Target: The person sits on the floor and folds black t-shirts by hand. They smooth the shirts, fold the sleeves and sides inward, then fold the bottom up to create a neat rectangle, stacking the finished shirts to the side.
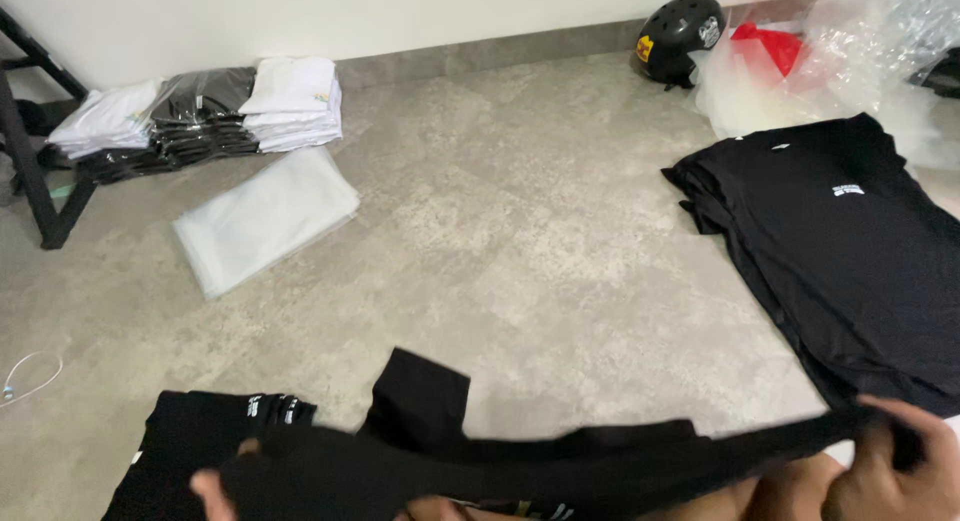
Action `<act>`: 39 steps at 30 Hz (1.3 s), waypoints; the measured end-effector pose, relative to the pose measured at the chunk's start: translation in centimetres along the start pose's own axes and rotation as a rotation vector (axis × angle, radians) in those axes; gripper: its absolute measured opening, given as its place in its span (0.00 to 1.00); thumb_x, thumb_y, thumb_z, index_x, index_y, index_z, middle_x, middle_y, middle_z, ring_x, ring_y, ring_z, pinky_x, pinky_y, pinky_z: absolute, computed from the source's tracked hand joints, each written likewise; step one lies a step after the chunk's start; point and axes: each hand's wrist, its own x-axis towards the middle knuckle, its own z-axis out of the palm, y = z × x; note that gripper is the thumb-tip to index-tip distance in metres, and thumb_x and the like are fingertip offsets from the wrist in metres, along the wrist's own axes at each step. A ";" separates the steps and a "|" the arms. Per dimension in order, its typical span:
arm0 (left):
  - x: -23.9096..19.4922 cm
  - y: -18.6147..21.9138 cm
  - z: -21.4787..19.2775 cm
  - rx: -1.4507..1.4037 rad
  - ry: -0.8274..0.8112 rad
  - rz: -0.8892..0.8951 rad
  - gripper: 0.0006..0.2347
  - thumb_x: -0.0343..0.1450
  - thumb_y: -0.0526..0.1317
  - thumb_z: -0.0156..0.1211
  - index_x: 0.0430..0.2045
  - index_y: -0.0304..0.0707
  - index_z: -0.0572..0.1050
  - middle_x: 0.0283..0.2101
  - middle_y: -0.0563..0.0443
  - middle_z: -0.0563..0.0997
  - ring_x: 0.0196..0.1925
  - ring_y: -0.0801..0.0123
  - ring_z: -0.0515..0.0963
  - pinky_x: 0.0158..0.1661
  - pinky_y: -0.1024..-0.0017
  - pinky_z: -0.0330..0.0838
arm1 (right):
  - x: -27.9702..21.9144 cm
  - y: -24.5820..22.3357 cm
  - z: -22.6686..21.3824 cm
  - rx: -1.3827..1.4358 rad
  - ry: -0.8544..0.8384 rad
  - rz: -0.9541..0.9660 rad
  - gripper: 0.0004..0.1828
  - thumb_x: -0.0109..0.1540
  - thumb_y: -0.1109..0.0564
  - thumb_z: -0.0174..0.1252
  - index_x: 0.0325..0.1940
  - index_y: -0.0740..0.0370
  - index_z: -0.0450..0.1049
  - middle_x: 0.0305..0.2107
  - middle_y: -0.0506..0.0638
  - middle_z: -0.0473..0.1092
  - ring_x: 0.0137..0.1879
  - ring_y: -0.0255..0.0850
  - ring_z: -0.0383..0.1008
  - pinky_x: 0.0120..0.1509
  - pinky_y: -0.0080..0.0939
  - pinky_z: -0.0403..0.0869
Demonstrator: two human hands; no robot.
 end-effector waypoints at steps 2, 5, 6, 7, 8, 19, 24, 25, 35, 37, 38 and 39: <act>7.5 -2.3 6.2 0.023 0.023 -0.036 0.14 0.72 0.59 0.54 0.37 0.53 0.76 0.39 0.52 0.81 0.39 0.62 0.80 0.42 0.55 0.74 | 4.8 -3.7 3.5 -0.094 -0.144 -0.172 0.07 0.71 0.72 0.53 0.51 0.70 0.75 0.44 0.59 0.72 0.52 0.49 0.70 0.60 0.44 0.65; 19.6 -6.5 13.1 0.187 -0.150 -0.187 0.19 0.67 0.57 0.54 0.45 0.49 0.76 0.50 0.50 0.80 0.49 0.61 0.80 0.50 0.58 0.74 | 12.0 -1.6 13.4 -0.106 -0.156 -0.022 0.06 0.70 0.58 0.60 0.42 0.64 0.73 0.27 0.51 0.69 0.33 0.40 0.66 0.37 0.43 0.63; 26.0 -9.5 13.6 0.187 -0.158 -0.187 0.19 0.67 0.57 0.54 0.45 0.49 0.76 0.50 0.50 0.80 0.49 0.61 0.80 0.50 0.58 0.74 | 13.9 -1.3 16.1 -0.103 -0.149 -0.022 0.06 0.70 0.58 0.60 0.42 0.64 0.73 0.27 0.51 0.69 0.33 0.40 0.66 0.37 0.43 0.63; 31.5 -12.2 13.7 0.113 -0.237 -0.165 0.17 0.70 0.54 0.50 0.43 0.44 0.75 0.51 0.44 0.79 0.51 0.56 0.78 0.52 0.56 0.74 | 15.5 -0.9 18.9 -0.030 -0.172 -0.056 0.03 0.68 0.60 0.59 0.44 0.63 0.73 0.31 0.52 0.71 0.35 0.40 0.70 0.40 0.41 0.67; 36.8 -15.0 14.3 0.038 -0.317 -0.145 0.16 0.73 0.51 0.46 0.40 0.39 0.74 0.51 0.39 0.78 0.54 0.52 0.77 0.54 0.55 0.73 | 17.2 -0.4 21.7 0.042 -0.194 -0.090 0.04 0.66 0.63 0.57 0.46 0.63 0.73 0.35 0.53 0.72 0.37 0.40 0.74 0.43 0.39 0.70; 34.7 -16.8 -17.1 2.228 0.079 0.072 0.34 0.69 0.64 0.42 0.60 0.34 0.65 0.55 0.33 0.72 0.55 0.41 0.73 0.52 0.48 0.66 | -2.8 15.1 21.0 -0.745 -1.032 0.146 0.40 0.50 0.35 0.63 0.58 0.61 0.69 0.53 0.63 0.70 0.57 0.59 0.73 0.59 0.54 0.74; 32.8 -17.2 -24.3 2.529 0.385 -0.032 0.38 0.65 0.65 0.50 0.60 0.30 0.61 0.56 0.35 0.66 0.53 0.44 0.69 0.43 0.49 0.69 | -4.7 12.5 19.5 -0.993 -1.169 0.478 0.60 0.39 0.25 0.70 0.54 0.77 0.64 0.44 0.73 0.73 0.53 0.63 0.75 0.55 0.56 0.75; 32.2 -17.3 -22.5 2.414 0.447 0.012 0.35 0.65 0.60 0.56 0.57 0.27 0.61 0.53 0.35 0.67 0.53 0.44 0.68 0.46 0.51 0.66 | -5.3 14.4 20.0 -0.916 -1.082 0.588 0.53 0.42 0.33 0.72 0.50 0.79 0.60 0.39 0.73 0.72 0.41 0.63 0.77 0.39 0.59 0.77; 27.0 -13.4 -15.0 1.668 0.031 0.634 0.11 0.65 0.41 0.67 0.34 0.35 0.76 0.34 0.36 0.78 0.43 0.42 0.78 0.45 0.54 0.72 | -2.0 16.5 18.2 0.094 -0.431 0.715 0.20 0.49 0.54 0.73 0.39 0.66 0.77 0.29 0.64 0.69 0.37 0.52 0.72 0.41 0.48 0.74; 24.9 -12.2 -12.5 1.594 0.006 0.530 0.11 0.67 0.40 0.64 0.37 0.34 0.75 0.38 0.34 0.77 0.46 0.39 0.77 0.47 0.52 0.71 | -1.0 15.1 16.7 0.017 -0.517 0.842 0.25 0.52 0.54 0.71 0.46 0.72 0.73 0.31 0.67 0.68 0.34 0.54 0.74 0.35 0.46 0.75; 24.1 -11.7 -11.0 1.517 -0.024 0.435 0.10 0.69 0.39 0.60 0.41 0.34 0.73 0.43 0.32 0.77 0.50 0.36 0.75 0.48 0.50 0.70 | -0.4 14.3 16.1 -0.055 -0.599 0.969 0.31 0.55 0.53 0.69 0.54 0.77 0.68 0.32 0.70 0.68 0.31 0.56 0.76 0.30 0.44 0.75; 24.5 -11.3 -11.7 1.518 -0.022 0.433 0.10 0.69 0.39 0.60 0.41 0.34 0.73 0.43 0.32 0.77 0.50 0.36 0.75 0.48 0.50 0.70 | -0.3 15.2 15.5 -0.057 -0.600 0.969 0.31 0.55 0.53 0.69 0.54 0.77 0.68 0.32 0.70 0.68 0.31 0.56 0.76 0.30 0.44 0.75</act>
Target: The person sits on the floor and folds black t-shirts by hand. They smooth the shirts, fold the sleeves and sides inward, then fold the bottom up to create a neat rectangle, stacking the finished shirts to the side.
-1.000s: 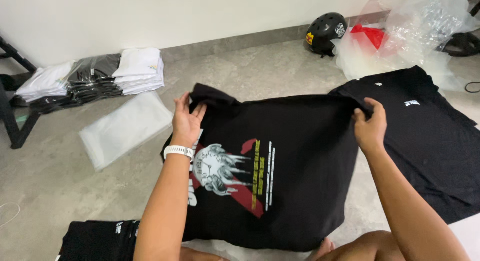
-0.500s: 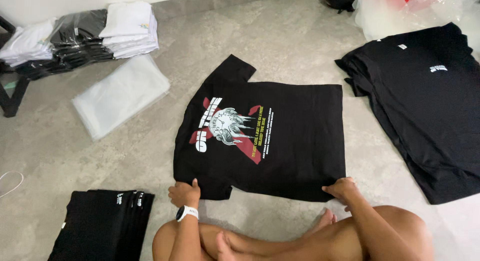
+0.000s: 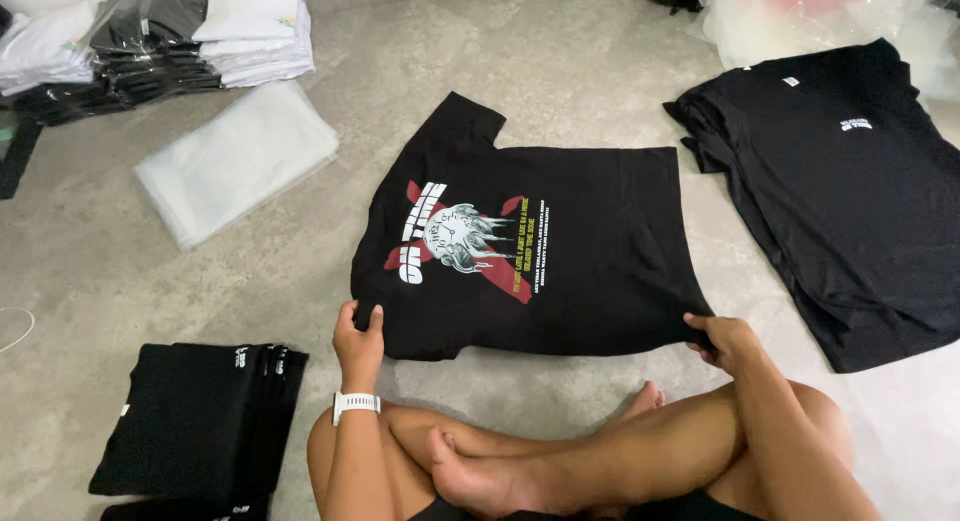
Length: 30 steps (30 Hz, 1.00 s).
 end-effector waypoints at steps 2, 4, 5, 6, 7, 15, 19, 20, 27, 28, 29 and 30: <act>0.9 -1.5 -0.5 0.152 -0.155 -0.270 0.14 0.71 0.43 0.59 0.47 0.36 0.75 0.42 0.32 0.79 0.43 0.44 0.80 0.39 0.55 0.76 | 1.1 1.1 -1.3 -0.214 -0.016 0.078 0.25 0.57 0.63 0.64 0.47 0.90 0.66 0.23 0.70 0.70 0.20 0.48 0.75 0.17 0.34 0.68; 1.7 -7.8 0.1 0.176 -0.223 -0.398 0.17 0.67 0.45 0.63 0.47 0.36 0.76 0.39 0.32 0.80 0.40 0.45 0.81 0.37 0.56 0.77 | -0.5 0.0 -1.7 -0.235 -0.038 0.067 0.28 0.56 0.67 0.63 0.54 0.90 0.62 0.28 0.76 0.68 0.21 0.54 0.75 0.18 0.38 0.71; 1.9 -11.1 0.3 0.198 -0.291 -0.527 0.20 0.64 0.47 0.66 0.46 0.35 0.76 0.36 0.32 0.81 0.36 0.45 0.83 0.34 0.56 0.77 | -1.2 -0.4 -1.8 -0.256 -0.060 0.055 0.32 0.56 0.71 0.62 0.60 0.89 0.57 0.33 0.82 0.66 0.23 0.60 0.75 0.19 0.42 0.73; 0.8 -7.6 -1.5 0.206 -0.292 -0.532 0.20 0.64 0.47 0.66 0.46 0.35 0.76 0.36 0.32 0.81 0.36 0.45 0.83 0.34 0.56 0.77 | -2.2 -1.1 -2.0 -0.259 -0.063 0.064 0.32 0.56 0.71 0.62 0.60 0.89 0.57 0.33 0.82 0.66 0.23 0.60 0.75 0.19 0.42 0.73; -0.2 -4.0 -3.2 0.211 -0.354 -0.470 0.12 0.64 0.45 0.66 0.28 0.38 0.70 0.28 0.46 0.68 0.30 0.58 0.68 0.30 0.66 0.63 | -3.1 -1.9 -2.1 -0.217 -0.092 0.149 0.36 0.60 0.72 0.54 0.68 0.64 0.48 0.40 0.72 0.68 0.29 0.58 0.75 0.25 0.42 0.73; 4.5 0.4 -1.4 0.555 -0.314 -0.099 0.21 0.68 0.47 0.51 0.05 0.38 0.56 0.10 0.47 0.62 0.19 0.57 0.62 0.29 0.60 0.56 | 5.5 -0.4 -4.7 0.014 -0.215 0.211 0.10 0.67 0.65 0.45 0.47 0.67 0.71 0.41 0.66 0.70 0.45 0.50 0.76 0.43 0.38 0.75; 12.8 -0.8 4.5 -0.526 -0.225 -0.706 0.06 0.68 0.38 0.62 0.26 0.35 0.74 0.35 0.50 0.78 0.39 0.68 0.76 0.43 0.71 0.72 | 9.5 -4.2 -3.6 0.235 -0.237 0.264 0.10 0.64 0.65 0.44 0.45 0.66 0.71 0.38 0.58 0.72 0.44 0.42 0.76 0.46 0.33 0.77; 15.2 -1.4 6.1 -0.983 -0.217 -0.796 0.03 0.70 0.35 0.59 0.34 0.36 0.75 0.37 0.47 0.82 0.38 0.68 0.81 0.43 0.76 0.78 | 9.6 -5.5 -3.1 0.314 -0.194 0.291 0.08 0.64 0.63 0.45 0.44 0.65 0.70 0.39 0.57 0.73 0.44 0.40 0.77 0.47 0.32 0.78; 13.7 -1.7 7.0 0.074 -0.124 -0.582 0.14 0.72 0.41 0.49 0.51 0.41 0.72 0.55 0.46 0.74 0.54 0.55 0.74 0.52 0.61 0.70 | 7.8 -3.4 0.6 -0.007 0.032 0.015 0.11 0.66 0.52 0.53 0.46 0.61 0.70 0.33 0.59 0.72 0.33 0.48 0.72 0.31 0.44 0.69; 13.4 -3.6 7.1 0.371 -0.190 -0.515 0.14 0.72 0.46 0.50 0.47 0.42 0.75 0.50 0.45 0.78 0.51 0.52 0.76 0.50 0.59 0.71 | 6.8 -2.9 0.8 -0.346 0.048 0.070 0.17 0.63 0.47 0.55 0.47 0.62 0.75 0.33 0.59 0.74 0.29 0.51 0.74 0.32 0.47 0.70; 13.0 -5.5 7.0 0.663 -0.256 -0.436 0.15 0.71 0.50 0.50 0.43 0.43 0.77 0.44 0.44 0.81 0.48 0.47 0.78 0.47 0.56 0.73 | 5.7 -2.3 1.1 -0.675 0.061 0.124 0.23 0.61 0.42 0.57 0.47 0.63 0.80 0.33 0.61 0.76 0.26 0.54 0.75 0.32 0.50 0.71; 12.3 -6.2 6.9 0.675 -0.270 -0.447 0.15 0.71 0.50 0.50 0.43 0.43 0.77 0.44 0.44 0.81 0.48 0.47 0.78 0.47 0.56 0.73 | 5.7 -2.0 1.3 -0.686 0.059 0.143 0.23 0.61 0.42 0.57 0.47 0.63 0.80 0.33 0.61 0.76 0.26 0.54 0.75 0.32 0.50 0.71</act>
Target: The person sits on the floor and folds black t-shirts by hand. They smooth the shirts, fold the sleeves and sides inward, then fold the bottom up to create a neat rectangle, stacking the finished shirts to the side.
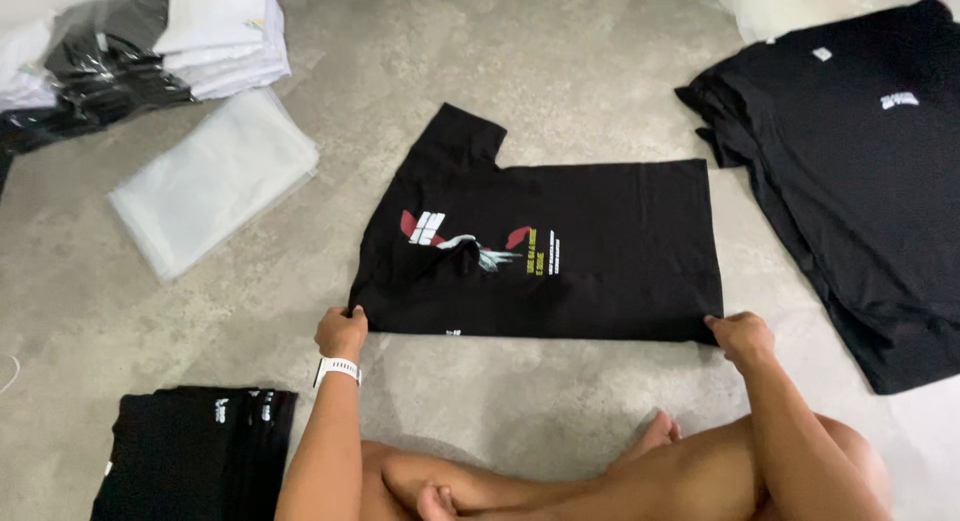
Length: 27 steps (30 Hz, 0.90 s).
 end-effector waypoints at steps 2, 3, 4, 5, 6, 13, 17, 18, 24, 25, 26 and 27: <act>-0.3 -1.0 0.5 -0.237 0.052 0.144 0.19 0.70 0.45 0.58 0.48 0.29 0.73 0.47 0.34 0.77 0.46 0.46 0.78 0.46 0.58 0.74 | 0.0 -0.4 0.5 -0.206 0.074 -0.026 0.30 0.58 0.41 0.61 0.46 0.73 0.74 0.40 0.67 0.76 0.48 0.60 0.75 0.48 0.51 0.74; 0.1 -1.7 1.0 -0.232 0.045 0.147 0.19 0.70 0.45 0.58 0.48 0.29 0.73 0.47 0.34 0.77 0.46 0.46 0.78 0.46 0.58 0.74 | 0.6 -0.1 0.9 -0.206 0.074 -0.017 0.30 0.58 0.41 0.61 0.46 0.73 0.74 0.40 0.67 0.76 0.48 0.60 0.75 0.48 0.51 0.74; 0.6 -2.1 1.5 -0.330 0.041 0.156 0.16 0.70 0.45 0.59 0.44 0.30 0.75 0.44 0.39 0.79 0.45 0.52 0.79 0.46 0.61 0.72 | 1.2 0.3 1.1 -0.200 0.088 -0.026 0.32 0.56 0.40 0.62 0.48 0.73 0.73 0.42 0.67 0.75 0.50 0.60 0.75 0.49 0.50 0.73; 1.0 -2.6 2.0 -0.428 0.035 0.164 0.13 0.70 0.44 0.60 0.39 0.31 0.77 0.40 0.44 0.82 0.43 0.58 0.80 0.46 0.65 0.70 | 1.6 0.7 1.3 -0.194 0.103 -0.035 0.34 0.54 0.39 0.63 0.50 0.72 0.72 0.43 0.67 0.75 0.51 0.59 0.74 0.50 0.49 0.73; 2.3 -3.4 2.9 -0.429 0.031 0.169 0.13 0.70 0.44 0.60 0.39 0.31 0.77 0.40 0.44 0.82 0.43 0.58 0.80 0.46 0.65 0.70 | 2.4 1.2 1.5 -0.192 0.107 -0.031 0.34 0.54 0.39 0.63 0.50 0.72 0.72 0.43 0.67 0.75 0.51 0.59 0.74 0.50 0.49 0.73; 2.4 -6.2 2.6 -0.402 0.006 0.129 0.15 0.69 0.49 0.60 0.37 0.34 0.78 0.31 0.39 0.81 0.36 0.56 0.81 0.40 0.67 0.74 | 4.5 3.4 1.4 0.466 0.211 -0.176 0.18 0.57 0.59 0.68 0.45 0.74 0.75 0.27 0.72 0.71 0.24 0.53 0.75 0.27 0.42 0.77; -2.6 -5.9 -0.5 -0.453 -0.161 0.014 0.11 0.73 0.45 0.55 0.24 0.38 0.72 0.19 0.48 0.79 0.20 0.67 0.81 0.32 0.78 0.73 | 2.6 3.1 -1.3 0.113 0.107 -0.043 0.11 0.58 0.49 0.63 0.28 0.57 0.75 0.18 0.51 0.69 0.22 0.41 0.69 0.35 0.43 0.68; -3.0 -6.9 0.1 -0.459 -0.159 0.011 0.11 0.73 0.45 0.55 0.24 0.38 0.72 0.19 0.48 0.79 0.20 0.67 0.81 0.32 0.78 0.73 | 2.5 3.4 -0.9 0.109 0.108 -0.048 0.11 0.58 0.49 0.63 0.28 0.57 0.75 0.18 0.51 0.69 0.22 0.41 0.69 0.35 0.43 0.68; -0.4 -11.5 3.6 0.087 0.015 0.339 0.16 0.69 0.54 0.55 0.17 0.43 0.72 0.29 0.42 0.80 0.38 0.46 0.78 0.41 0.58 0.67 | 8.5 6.7 2.1 0.161 -0.045 0.195 0.24 0.56 0.50 0.69 0.44 0.68 0.66 0.38 0.60 0.67 0.33 0.51 0.72 0.28 0.44 0.75; -1.6 -10.8 2.3 0.147 -0.071 0.284 0.18 0.68 0.56 0.55 0.16 0.41 0.74 0.29 0.42 0.81 0.39 0.46 0.79 0.41 0.59 0.68 | 6.8 6.1 1.1 0.004 -0.034 0.191 0.21 0.58 0.52 0.65 0.43 0.71 0.68 0.32 0.61 0.72 0.27 0.52 0.74 0.25 0.45 0.74; -2.9 -10.0 1.1 0.207 -0.162 0.230 0.20 0.66 0.58 0.55 0.15 0.39 0.77 0.29 0.41 0.81 0.39 0.47 0.79 0.40 0.61 0.70 | 5.2 5.8 -0.1 -0.150 -0.018 0.190 0.18 0.59 0.53 0.61 0.42 0.73 0.71 0.25 0.64 0.76 0.21 0.53 0.77 0.21 0.46 0.73; -3.9 -9.9 0.4 0.202 -0.157 0.220 0.20 0.66 0.58 0.55 0.15 0.39 0.77 0.29 0.41 0.81 0.39 0.47 0.79 0.40 0.61 0.70 | 8.1 6.8 0.9 -0.157 -0.021 0.180 0.18 0.59 0.53 0.61 0.42 0.73 0.71 0.25 0.64 0.76 0.21 0.53 0.77 0.21 0.46 0.73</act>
